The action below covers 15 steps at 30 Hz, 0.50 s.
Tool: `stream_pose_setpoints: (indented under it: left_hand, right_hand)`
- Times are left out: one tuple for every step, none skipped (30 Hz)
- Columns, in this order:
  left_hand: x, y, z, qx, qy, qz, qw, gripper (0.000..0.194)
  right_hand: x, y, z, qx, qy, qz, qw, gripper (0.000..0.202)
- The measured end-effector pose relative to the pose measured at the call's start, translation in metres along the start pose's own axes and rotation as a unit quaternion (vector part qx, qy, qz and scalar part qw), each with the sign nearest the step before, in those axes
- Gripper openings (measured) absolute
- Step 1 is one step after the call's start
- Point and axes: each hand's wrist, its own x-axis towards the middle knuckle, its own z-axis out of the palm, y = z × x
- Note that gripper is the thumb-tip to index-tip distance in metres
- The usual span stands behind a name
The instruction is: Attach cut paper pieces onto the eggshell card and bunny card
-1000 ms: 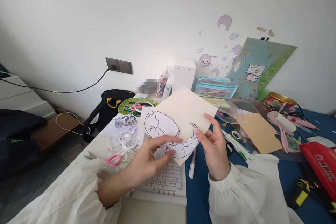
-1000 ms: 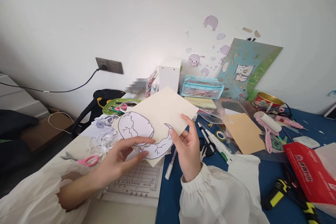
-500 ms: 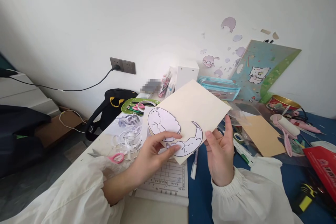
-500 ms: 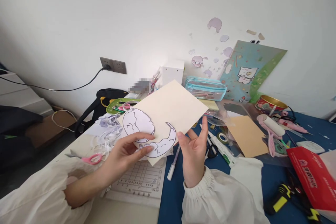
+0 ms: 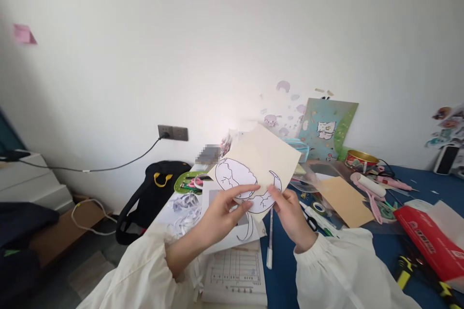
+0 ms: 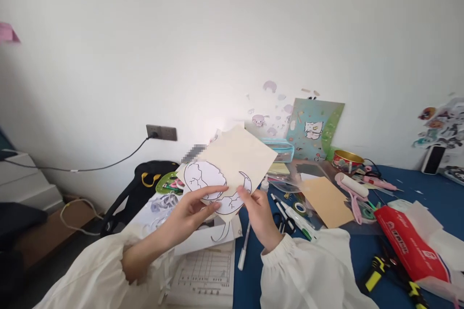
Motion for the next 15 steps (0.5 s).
stream_pose_setpoints:
  left_hand:
    - [0.007, 0.009, -0.006, 0.005, -0.007, 0.01, 1.0, 0.033]
    - [0.014, 0.019, -0.012, 0.008, -0.01, 0.023, 1.0, 0.033]
    - [0.021, 0.028, -0.018, 0.006, -0.005, 0.039, 0.999, 0.032]
    - [0.028, 0.037, -0.024, -0.001, 0.007, 0.058, 0.998, 0.031]
    - [0.034, 0.045, -0.03, -0.013, 0.025, 0.079, 0.996, 0.029]
    - [0.039, 0.052, -0.035, -0.03, 0.048, 0.1, 0.993, 0.026]
    - [0.043, 0.058, -0.038, -0.05, 0.07, 0.118, 0.989, 0.023]
    - [0.046, 0.062, -0.041, -0.07, 0.092, 0.131, 0.985, 0.02]
    - [0.047, 0.065, -0.042, -0.091, 0.111, 0.14, 0.98, 0.017]
    - [0.047, 0.067, -0.042, -0.11, 0.128, 0.142, 0.975, 0.014]
    - [0.047, 0.067, -0.042, -0.127, 0.152, 0.141, 0.97, 0.011]
    - [0.046, 0.066, -0.04, -0.138, 0.174, 0.135, 0.966, 0.009]
    - [0.044, 0.065, -0.039, -0.143, 0.193, 0.126, 0.963, 0.008]
    - [0.044, 0.063, -0.037, -0.142, 0.21, 0.117, 0.96, 0.007]
    - [0.043, 0.061, -0.036, -0.137, 0.22, 0.111, 0.959, 0.007]
  right_hand:
    - [0.008, -0.008, 0.001, -0.004, 0.008, -0.016, 1.0, 0.04]
    - [0.016, -0.017, 0.002, -0.005, 0.013, -0.034, 0.999, 0.044]
    - [0.025, -0.027, 0.004, -0.008, 0.019, -0.054, 0.998, 0.046]
    - [0.033, -0.037, 0.006, -0.014, 0.026, -0.077, 0.997, 0.048]
    - [0.041, -0.048, 0.008, -0.026, 0.034, -0.103, 0.994, 0.049]
    - [0.049, -0.059, 0.011, -0.043, 0.045, -0.129, 0.99, 0.05]
    - [0.055, -0.068, 0.013, -0.062, 0.057, -0.154, 0.984, 0.052]
    - [0.06, -0.076, 0.016, -0.08, 0.072, -0.177, 0.978, 0.053]
    - [0.063, -0.083, 0.019, -0.093, 0.084, -0.193, 0.973, 0.055]
    - [0.065, -0.087, 0.022, -0.101, 0.091, -0.2, 0.97, 0.055]
    - [0.065, -0.09, 0.026, -0.107, 0.091, -0.2, 0.97, 0.055]
    - [0.064, -0.091, 0.029, -0.111, 0.085, -0.197, 0.97, 0.051]
    - [0.062, -0.092, 0.033, -0.115, 0.073, -0.193, 0.972, 0.045]
    - [0.06, -0.091, 0.037, -0.119, 0.06, -0.19, 0.973, 0.036]
    - [0.057, -0.09, 0.04, -0.122, 0.049, -0.188, 0.973, 0.028]
